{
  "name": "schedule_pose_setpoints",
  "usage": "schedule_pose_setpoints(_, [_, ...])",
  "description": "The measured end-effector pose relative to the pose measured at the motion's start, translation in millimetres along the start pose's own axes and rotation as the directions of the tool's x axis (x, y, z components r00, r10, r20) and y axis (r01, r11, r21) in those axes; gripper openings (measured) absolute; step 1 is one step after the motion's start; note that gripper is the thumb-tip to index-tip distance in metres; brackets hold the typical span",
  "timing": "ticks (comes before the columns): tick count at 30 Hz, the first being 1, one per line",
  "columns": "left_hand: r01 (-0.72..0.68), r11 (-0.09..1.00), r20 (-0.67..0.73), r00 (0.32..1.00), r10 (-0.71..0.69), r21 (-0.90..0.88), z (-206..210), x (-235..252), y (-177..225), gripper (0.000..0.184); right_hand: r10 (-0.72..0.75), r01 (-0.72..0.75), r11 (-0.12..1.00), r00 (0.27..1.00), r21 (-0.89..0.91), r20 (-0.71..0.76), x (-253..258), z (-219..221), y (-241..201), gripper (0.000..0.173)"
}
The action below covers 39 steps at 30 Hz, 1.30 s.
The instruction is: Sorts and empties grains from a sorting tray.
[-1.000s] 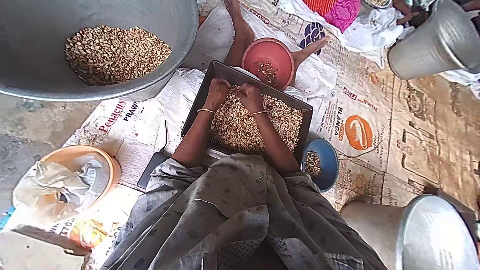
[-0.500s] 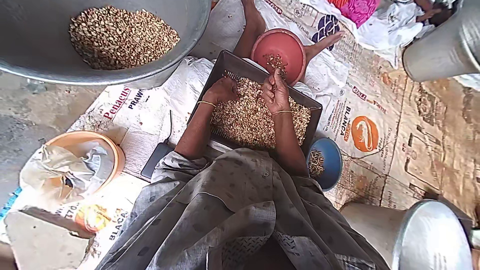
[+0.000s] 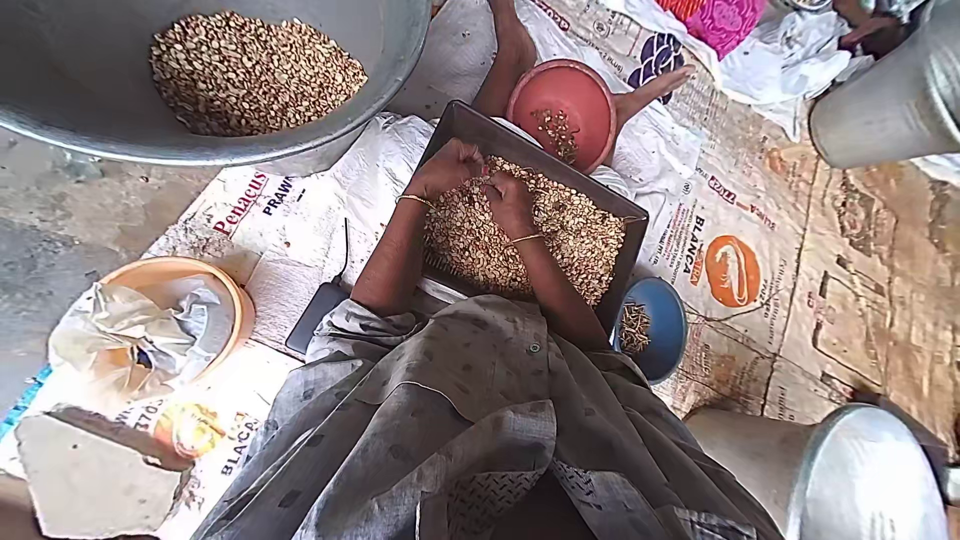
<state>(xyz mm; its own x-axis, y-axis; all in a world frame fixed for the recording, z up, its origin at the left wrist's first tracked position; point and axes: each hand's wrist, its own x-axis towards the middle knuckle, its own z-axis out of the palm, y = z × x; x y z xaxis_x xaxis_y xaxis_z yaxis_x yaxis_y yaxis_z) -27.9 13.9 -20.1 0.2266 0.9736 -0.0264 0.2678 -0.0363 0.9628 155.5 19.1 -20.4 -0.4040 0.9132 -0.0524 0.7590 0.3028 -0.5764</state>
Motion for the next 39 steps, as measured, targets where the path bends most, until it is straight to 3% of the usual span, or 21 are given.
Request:
schedule_pose_setpoints(1, [-0.029,0.968,-0.071,0.997,0.011,-0.249,1,-1,3,0.014,-0.026,0.033,0.982,0.999,0.185,-0.04,3,0,10,0.021])
schedule_pose_setpoints(2, [-0.05,0.865,-0.1,0.995,0.0,-0.5,0,-3,8,0.017,-0.032,0.056,0.919,0.997,0.391,-0.067,5,-1,16,0.016])
schedule_pose_setpoints(4, [-0.082,0.609,-0.122,0.992,-0.024,-0.789,-3,-5,15,0.022,0.029,0.001,0.681,0.999,0.732,-0.028,3,-13,16,0.011])
schedule_pose_setpoints(5, [-0.091,0.532,-0.132,0.99,-0.04,-0.842,-4,-5,15,0.024,0.042,-0.04,0.548,0.999,0.836,0.02,1,-21,16,0.015])
schedule_pose_setpoints(7, [-0.073,0.504,-0.151,0.982,-0.115,-0.861,-6,-3,14,0.029,0.04,-0.081,0.353,0.997,0.932,0.072,0,-31,20,0.019])
schedule_pose_setpoints(10, [0.082,0.654,-0.13,0.955,-0.268,-0.752,-4,-1,14,0.031,0.059,-0.106,0.244,0.994,0.964,0.094,1,-34,22,0.02])
schedule_pose_setpoints(14, [0.232,0.762,-0.049,0.944,-0.326,-0.604,4,0,13,0.025,0.082,-0.133,0.251,0.99,0.959,0.115,0,-35,16,0.02])
schedule_pose_setpoints(18, [0.276,0.795,0.044,0.953,-0.301,-0.539,7,0,17,0.027,0.09,-0.125,0.289,0.991,0.949,0.103,-1,-36,9,0.02])
schedule_pose_setpoints(24, [0.276,0.793,0.052,0.954,-0.295,-0.543,9,0,15,0.02,0.014,-0.108,0.204,0.994,0.973,0.107,-4,-40,5,0.021])
schedule_pose_setpoints(32, [0.298,0.832,0.179,0.954,-0.24,-0.469,15,-3,18,0.029,0.051,-0.049,0.394,0.998,0.918,0.031,-4,-32,3,0.018])
schedule_pose_setpoints(37, [0.289,0.816,0.137,0.957,-0.255,-0.501,12,-3,17,0.025,0.021,0.017,0.466,0.999,0.885,-0.03,-2,-28,8,0.019])
schedule_pose_setpoints(39, [0.287,0.813,0.134,0.958,-0.255,-0.506,12,-4,19,0.023,0.017,-0.004,0.446,1.0,0.895,-0.005,-2,-30,7,0.019])
